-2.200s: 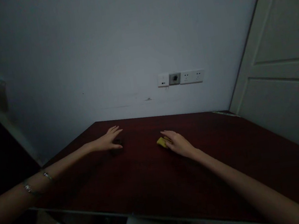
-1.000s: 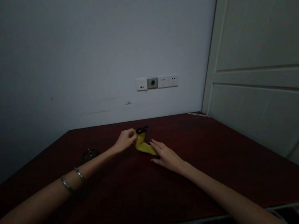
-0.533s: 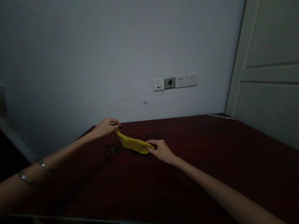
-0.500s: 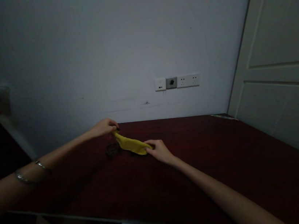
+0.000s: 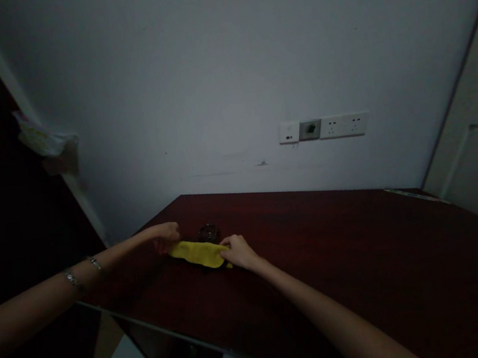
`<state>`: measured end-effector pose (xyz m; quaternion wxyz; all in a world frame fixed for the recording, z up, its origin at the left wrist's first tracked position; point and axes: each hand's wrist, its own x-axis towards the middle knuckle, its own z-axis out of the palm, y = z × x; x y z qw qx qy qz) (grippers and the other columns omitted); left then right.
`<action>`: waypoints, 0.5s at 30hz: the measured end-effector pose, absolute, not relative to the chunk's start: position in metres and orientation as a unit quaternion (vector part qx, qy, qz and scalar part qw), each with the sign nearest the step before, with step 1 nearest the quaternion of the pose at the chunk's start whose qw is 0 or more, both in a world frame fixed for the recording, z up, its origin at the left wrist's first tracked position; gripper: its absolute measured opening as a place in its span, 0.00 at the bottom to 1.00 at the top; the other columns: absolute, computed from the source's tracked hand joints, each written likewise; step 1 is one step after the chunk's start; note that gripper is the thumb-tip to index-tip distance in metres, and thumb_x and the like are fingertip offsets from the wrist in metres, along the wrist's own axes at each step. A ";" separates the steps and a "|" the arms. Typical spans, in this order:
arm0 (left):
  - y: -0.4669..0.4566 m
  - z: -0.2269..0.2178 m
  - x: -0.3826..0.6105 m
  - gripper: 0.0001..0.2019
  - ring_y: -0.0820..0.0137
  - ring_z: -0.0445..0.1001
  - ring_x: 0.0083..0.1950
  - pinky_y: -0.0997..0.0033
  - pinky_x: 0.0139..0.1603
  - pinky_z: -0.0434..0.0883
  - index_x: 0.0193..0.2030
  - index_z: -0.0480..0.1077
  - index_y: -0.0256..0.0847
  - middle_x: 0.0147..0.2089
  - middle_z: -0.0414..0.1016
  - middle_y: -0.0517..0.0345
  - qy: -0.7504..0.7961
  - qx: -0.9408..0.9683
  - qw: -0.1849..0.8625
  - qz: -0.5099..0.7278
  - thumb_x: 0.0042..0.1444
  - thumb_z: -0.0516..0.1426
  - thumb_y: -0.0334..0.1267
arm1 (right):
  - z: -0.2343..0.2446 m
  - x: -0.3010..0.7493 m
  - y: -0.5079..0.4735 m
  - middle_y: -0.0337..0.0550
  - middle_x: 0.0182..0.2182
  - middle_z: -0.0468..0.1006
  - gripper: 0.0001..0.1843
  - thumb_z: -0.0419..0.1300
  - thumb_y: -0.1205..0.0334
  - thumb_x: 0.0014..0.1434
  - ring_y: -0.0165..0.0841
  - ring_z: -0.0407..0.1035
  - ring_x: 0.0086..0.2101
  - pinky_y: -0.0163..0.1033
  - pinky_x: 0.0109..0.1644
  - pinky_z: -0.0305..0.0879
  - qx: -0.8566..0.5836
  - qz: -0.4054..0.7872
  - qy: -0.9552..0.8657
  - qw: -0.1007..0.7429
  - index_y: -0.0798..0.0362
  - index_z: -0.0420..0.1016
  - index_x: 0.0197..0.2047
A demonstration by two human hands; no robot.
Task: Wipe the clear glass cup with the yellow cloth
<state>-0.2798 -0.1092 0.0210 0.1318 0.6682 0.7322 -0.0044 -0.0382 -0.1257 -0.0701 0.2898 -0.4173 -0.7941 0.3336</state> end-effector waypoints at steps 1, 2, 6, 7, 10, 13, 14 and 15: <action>-0.107 0.015 -0.281 0.17 0.63 0.72 0.50 0.56 0.48 0.72 0.54 0.65 0.37 0.53 0.69 0.48 0.736 0.660 0.145 -0.033 0.61 0.55 0.42 | -0.069 -0.037 -0.125 0.47 0.33 0.82 0.17 0.57 0.69 0.49 0.34 0.75 0.33 0.33 0.34 0.67 -0.424 0.316 -0.800 0.282 0.59 0.80 0.42; -0.104 0.010 -0.283 0.16 0.64 0.73 0.47 0.57 0.46 0.73 0.52 0.67 0.35 0.50 0.71 0.48 0.738 0.654 0.158 -0.061 0.61 0.55 0.42 | -0.068 -0.037 -0.124 0.47 0.34 0.82 0.17 0.57 0.69 0.49 0.34 0.75 0.33 0.33 0.36 0.67 -0.429 0.300 -0.806 0.275 0.58 0.80 0.42; -0.095 -0.004 -0.289 0.20 0.62 0.76 0.29 0.65 0.31 0.73 0.36 0.74 0.29 0.27 0.76 0.44 0.722 0.665 0.165 -0.099 0.61 0.49 0.45 | -0.067 -0.035 -0.120 0.48 0.38 0.82 0.19 0.58 0.67 0.49 0.36 0.75 0.38 0.34 0.41 0.66 -0.442 0.253 -0.824 0.248 0.57 0.79 0.45; -0.094 -0.005 -0.291 0.21 0.62 0.76 0.28 0.67 0.29 0.72 0.34 0.74 0.30 0.25 0.75 0.44 0.712 0.678 0.155 -0.092 0.60 0.48 0.46 | -0.067 -0.035 -0.119 0.49 0.39 0.82 0.20 0.58 0.67 0.49 0.37 0.75 0.39 0.34 0.42 0.66 -0.442 0.245 -0.827 0.244 0.57 0.79 0.46; -0.093 -0.005 -0.295 0.22 0.64 0.76 0.33 0.72 0.33 0.70 0.35 0.75 0.36 0.32 0.78 0.47 0.674 0.727 0.121 -0.053 0.56 0.49 0.52 | -0.067 -0.035 -0.117 0.50 0.41 0.81 0.19 0.58 0.66 0.51 0.39 0.75 0.41 0.35 0.45 0.65 -0.438 0.230 -0.835 0.240 0.57 0.79 0.46; -0.093 -0.001 -0.301 0.22 0.67 0.75 0.37 0.75 0.36 0.68 0.34 0.76 0.39 0.35 0.78 0.52 0.629 0.767 0.117 -0.042 0.54 0.50 0.55 | -0.067 -0.035 -0.116 0.50 0.41 0.81 0.18 0.57 0.59 0.55 0.39 0.75 0.40 0.36 0.43 0.66 -0.430 0.228 -0.839 0.244 0.56 0.79 0.46; -0.093 0.000 -0.303 0.22 0.67 0.74 0.37 0.76 0.37 0.68 0.34 0.76 0.39 0.35 0.78 0.53 0.616 0.777 0.120 -0.045 0.52 0.51 0.55 | -0.067 -0.035 -0.116 0.50 0.40 0.82 0.18 0.58 0.57 0.55 0.39 0.75 0.40 0.36 0.42 0.66 -0.428 0.229 -0.839 0.244 0.56 0.79 0.46; -0.093 0.001 -0.306 0.20 0.67 0.74 0.38 0.77 0.37 0.67 0.34 0.76 0.39 0.35 0.78 0.54 0.605 0.786 0.121 -0.050 0.51 0.53 0.54 | -0.068 -0.034 -0.115 0.49 0.40 0.82 0.19 0.59 0.56 0.54 0.39 0.75 0.39 0.36 0.41 0.67 -0.426 0.231 -0.840 0.243 0.56 0.79 0.46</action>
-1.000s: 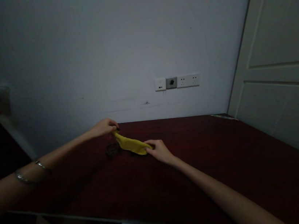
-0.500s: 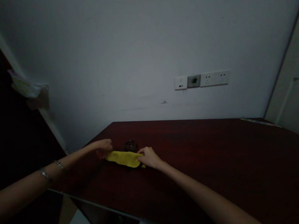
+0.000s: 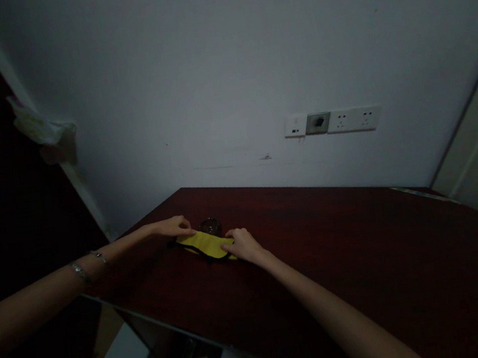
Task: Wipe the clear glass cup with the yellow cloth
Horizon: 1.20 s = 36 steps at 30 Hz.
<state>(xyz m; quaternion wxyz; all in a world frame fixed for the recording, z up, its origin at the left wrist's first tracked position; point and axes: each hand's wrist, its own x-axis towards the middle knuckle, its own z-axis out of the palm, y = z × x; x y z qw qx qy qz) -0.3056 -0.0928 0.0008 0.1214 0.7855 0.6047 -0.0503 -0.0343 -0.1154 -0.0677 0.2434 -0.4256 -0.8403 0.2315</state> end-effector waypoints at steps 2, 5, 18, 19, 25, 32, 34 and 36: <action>-0.092 0.001 -0.310 0.16 0.67 0.73 0.39 0.77 0.38 0.67 0.34 0.76 0.39 0.35 0.78 0.55 0.591 0.795 0.120 -0.064 0.45 0.59 0.50 | -0.069 -0.033 -0.114 0.49 0.38 0.82 0.19 0.62 0.57 0.51 0.38 0.76 0.37 0.35 0.39 0.67 -0.421 0.235 -0.842 0.241 0.57 0.79 0.45; -0.091 -0.004 -0.314 0.14 0.68 0.73 0.35 0.77 0.34 0.67 0.35 0.76 0.39 0.33 0.77 0.57 0.589 0.796 0.113 -0.086 0.40 0.61 0.40 | -0.071 -0.032 -0.111 0.47 0.37 0.82 0.17 0.64 0.60 0.49 0.37 0.76 0.37 0.34 0.38 0.67 -0.418 0.234 -0.845 0.237 0.56 0.80 0.43; -0.102 -0.008 -0.297 0.08 0.54 0.67 0.54 0.60 0.53 0.65 0.36 0.75 0.39 0.48 0.71 0.42 0.594 0.799 -0.075 -0.055 0.49 0.58 0.37 | -0.048 -0.032 -0.100 0.47 0.38 0.79 0.15 0.61 0.71 0.47 0.37 0.72 0.40 0.35 0.40 0.65 -0.499 0.103 -0.838 0.192 0.51 0.79 0.40; -0.103 -0.009 -0.295 0.09 0.54 0.68 0.54 0.60 0.53 0.65 0.37 0.74 0.39 0.49 0.71 0.41 0.599 0.795 -0.082 -0.049 0.50 0.58 0.37 | -0.045 -0.032 -0.102 0.49 0.40 0.78 0.14 0.60 0.72 0.49 0.39 0.71 0.42 0.38 0.42 0.65 -0.504 0.079 -0.839 0.190 0.52 0.79 0.39; -0.101 -0.018 -0.283 0.12 0.51 0.74 0.48 0.54 0.48 0.68 0.44 0.72 0.38 0.43 0.76 0.39 0.648 0.757 -0.076 -0.019 0.54 0.53 0.35 | -0.035 -0.045 -0.109 0.60 0.49 0.69 0.16 0.48 0.73 0.60 0.48 0.60 0.52 0.49 0.50 0.61 -0.513 -0.035 -0.837 0.186 0.55 0.75 0.44; -0.100 -0.029 -0.275 0.19 0.56 0.74 0.51 0.62 0.47 0.69 0.52 0.68 0.45 0.49 0.75 0.47 0.704 0.707 0.006 0.076 0.52 0.55 0.31 | -0.047 -0.059 -0.095 0.56 0.50 0.65 0.17 0.45 0.70 0.63 0.42 0.65 0.46 0.42 0.40 0.66 -0.526 -0.023 -0.826 0.199 0.52 0.69 0.51; -0.097 -0.034 -0.273 0.19 0.60 0.74 0.51 0.66 0.48 0.70 0.54 0.67 0.44 0.51 0.74 0.48 0.716 0.687 0.040 0.118 0.54 0.54 0.31 | -0.052 -0.062 -0.090 0.54 0.51 0.65 0.17 0.46 0.68 0.64 0.40 0.67 0.46 0.41 0.41 0.67 -0.524 -0.004 -0.824 0.215 0.51 0.67 0.53; -0.092 -0.039 -0.270 0.17 0.63 0.73 0.52 0.67 0.49 0.70 0.56 0.65 0.41 0.52 0.73 0.47 0.729 0.661 0.068 0.165 0.59 0.53 0.34 | -0.057 -0.067 -0.086 0.52 0.51 0.66 0.18 0.47 0.68 0.64 0.37 0.68 0.46 0.39 0.44 0.66 -0.517 0.022 -0.822 0.236 0.51 0.66 0.54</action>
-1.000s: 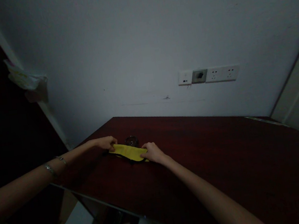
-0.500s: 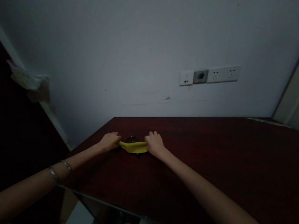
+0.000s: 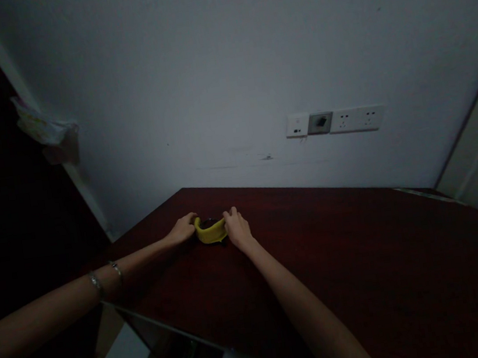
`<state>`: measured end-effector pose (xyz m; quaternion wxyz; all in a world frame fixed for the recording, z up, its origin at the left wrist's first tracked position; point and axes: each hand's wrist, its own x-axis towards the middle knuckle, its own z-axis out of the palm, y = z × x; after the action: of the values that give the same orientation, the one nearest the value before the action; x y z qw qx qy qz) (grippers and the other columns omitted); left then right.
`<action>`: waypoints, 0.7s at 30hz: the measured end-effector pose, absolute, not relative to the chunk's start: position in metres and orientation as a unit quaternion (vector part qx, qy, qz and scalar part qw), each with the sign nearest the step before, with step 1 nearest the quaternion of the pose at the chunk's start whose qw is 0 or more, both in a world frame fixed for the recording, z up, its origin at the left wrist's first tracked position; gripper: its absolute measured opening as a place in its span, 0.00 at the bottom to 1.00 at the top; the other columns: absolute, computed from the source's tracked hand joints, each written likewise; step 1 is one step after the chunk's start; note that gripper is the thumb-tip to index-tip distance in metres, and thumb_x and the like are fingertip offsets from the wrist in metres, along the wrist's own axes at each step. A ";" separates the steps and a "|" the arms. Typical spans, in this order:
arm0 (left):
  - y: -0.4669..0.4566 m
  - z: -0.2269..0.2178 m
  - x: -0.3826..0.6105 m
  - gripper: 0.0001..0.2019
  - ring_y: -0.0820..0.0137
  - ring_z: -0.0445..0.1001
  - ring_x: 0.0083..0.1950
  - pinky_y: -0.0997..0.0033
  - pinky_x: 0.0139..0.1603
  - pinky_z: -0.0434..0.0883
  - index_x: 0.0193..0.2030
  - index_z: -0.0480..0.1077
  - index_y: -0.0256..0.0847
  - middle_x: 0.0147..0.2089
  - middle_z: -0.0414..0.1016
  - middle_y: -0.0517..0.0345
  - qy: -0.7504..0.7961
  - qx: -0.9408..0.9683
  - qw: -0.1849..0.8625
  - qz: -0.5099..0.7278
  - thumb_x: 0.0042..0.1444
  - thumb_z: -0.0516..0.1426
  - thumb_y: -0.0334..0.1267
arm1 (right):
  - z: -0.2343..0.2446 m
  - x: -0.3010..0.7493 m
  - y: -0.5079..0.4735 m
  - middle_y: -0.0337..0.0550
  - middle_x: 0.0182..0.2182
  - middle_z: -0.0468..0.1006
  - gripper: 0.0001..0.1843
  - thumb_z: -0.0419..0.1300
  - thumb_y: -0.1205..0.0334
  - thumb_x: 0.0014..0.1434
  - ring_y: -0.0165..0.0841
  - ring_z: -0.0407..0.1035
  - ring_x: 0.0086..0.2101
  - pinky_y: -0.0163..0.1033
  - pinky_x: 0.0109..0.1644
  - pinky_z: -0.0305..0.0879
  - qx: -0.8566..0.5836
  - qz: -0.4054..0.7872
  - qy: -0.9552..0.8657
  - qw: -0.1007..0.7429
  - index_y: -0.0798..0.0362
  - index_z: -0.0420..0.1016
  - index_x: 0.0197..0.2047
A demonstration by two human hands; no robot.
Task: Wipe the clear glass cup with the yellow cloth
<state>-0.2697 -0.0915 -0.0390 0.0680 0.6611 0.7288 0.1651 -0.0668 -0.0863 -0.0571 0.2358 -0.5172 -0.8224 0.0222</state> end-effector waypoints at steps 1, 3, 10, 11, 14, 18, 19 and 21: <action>-0.089 -0.042 -0.268 0.16 0.64 0.72 0.51 0.65 0.49 0.71 0.56 0.65 0.40 0.53 0.71 0.47 0.736 0.646 0.079 0.189 0.61 0.53 0.36 | -0.059 -0.070 -0.085 0.52 0.51 0.66 0.18 0.47 0.68 0.64 0.36 0.68 0.46 0.37 0.46 0.66 -0.514 0.036 -0.820 0.247 0.51 0.67 0.55; -0.083 -0.047 -0.264 0.17 0.64 0.72 0.50 0.58 0.49 0.72 0.55 0.65 0.38 0.54 0.69 0.48 0.750 0.611 0.098 0.232 0.62 0.54 0.41 | -0.064 -0.076 -0.082 0.51 0.52 0.67 0.19 0.46 0.70 0.64 0.33 0.69 0.47 0.36 0.50 0.65 -0.514 0.064 -0.811 0.272 0.52 0.68 0.54; -0.080 -0.066 -0.244 0.17 0.64 0.72 0.50 0.56 0.48 0.72 0.54 0.65 0.37 0.54 0.69 0.49 0.754 0.550 0.157 0.323 0.61 0.55 0.42 | -0.072 -0.098 -0.073 0.48 0.52 0.70 0.18 0.56 0.56 0.63 0.37 0.69 0.47 0.49 0.49 0.69 -0.566 0.153 -0.730 0.352 0.53 0.67 0.53; -0.081 -0.069 -0.241 0.17 0.64 0.72 0.50 0.56 0.48 0.72 0.54 0.65 0.37 0.54 0.69 0.49 0.749 0.549 0.163 0.332 0.61 0.55 0.42 | -0.072 -0.100 -0.071 0.48 0.52 0.70 0.17 0.56 0.56 0.63 0.36 0.69 0.46 0.48 0.49 0.69 -0.572 0.169 -0.718 0.359 0.52 0.68 0.53; -0.082 -0.076 -0.234 0.17 0.64 0.72 0.50 0.56 0.49 0.72 0.54 0.65 0.37 0.54 0.69 0.49 0.737 0.546 0.169 0.360 0.61 0.55 0.42 | -0.074 -0.108 -0.068 0.48 0.51 0.71 0.17 0.55 0.56 0.63 0.36 0.70 0.46 0.48 0.48 0.70 -0.577 0.216 -0.694 0.372 0.53 0.68 0.53; -0.080 -0.081 -0.227 0.17 0.64 0.72 0.50 0.56 0.48 0.72 0.54 0.65 0.37 0.54 0.69 0.49 0.730 0.534 0.177 0.389 0.61 0.55 0.42 | -0.078 -0.115 -0.066 0.47 0.51 0.71 0.16 0.55 0.56 0.63 0.36 0.70 0.46 0.47 0.48 0.70 -0.566 0.263 -0.681 0.383 0.52 0.68 0.52; -0.080 -0.082 -0.226 0.17 0.64 0.72 0.50 0.56 0.48 0.72 0.54 0.65 0.37 0.53 0.69 0.49 0.729 0.531 0.179 0.394 0.61 0.55 0.42 | -0.079 -0.117 -0.066 0.47 0.51 0.71 0.16 0.55 0.56 0.63 0.36 0.70 0.46 0.47 0.48 0.70 -0.564 0.271 -0.678 0.385 0.52 0.68 0.52; -0.079 -0.084 -0.225 0.17 0.63 0.72 0.50 0.56 0.48 0.72 0.54 0.65 0.37 0.53 0.69 0.49 0.728 0.527 0.181 0.400 0.61 0.55 0.42 | -0.080 -0.118 -0.065 0.47 0.51 0.71 0.16 0.55 0.56 0.63 0.35 0.70 0.46 0.47 0.48 0.70 -0.562 0.281 -0.674 0.388 0.52 0.68 0.52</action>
<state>-0.2246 -0.0786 -0.0838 0.1811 0.5269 0.7275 0.4004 -0.1181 -0.0653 -0.0798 0.3883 -0.5621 -0.6738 0.2814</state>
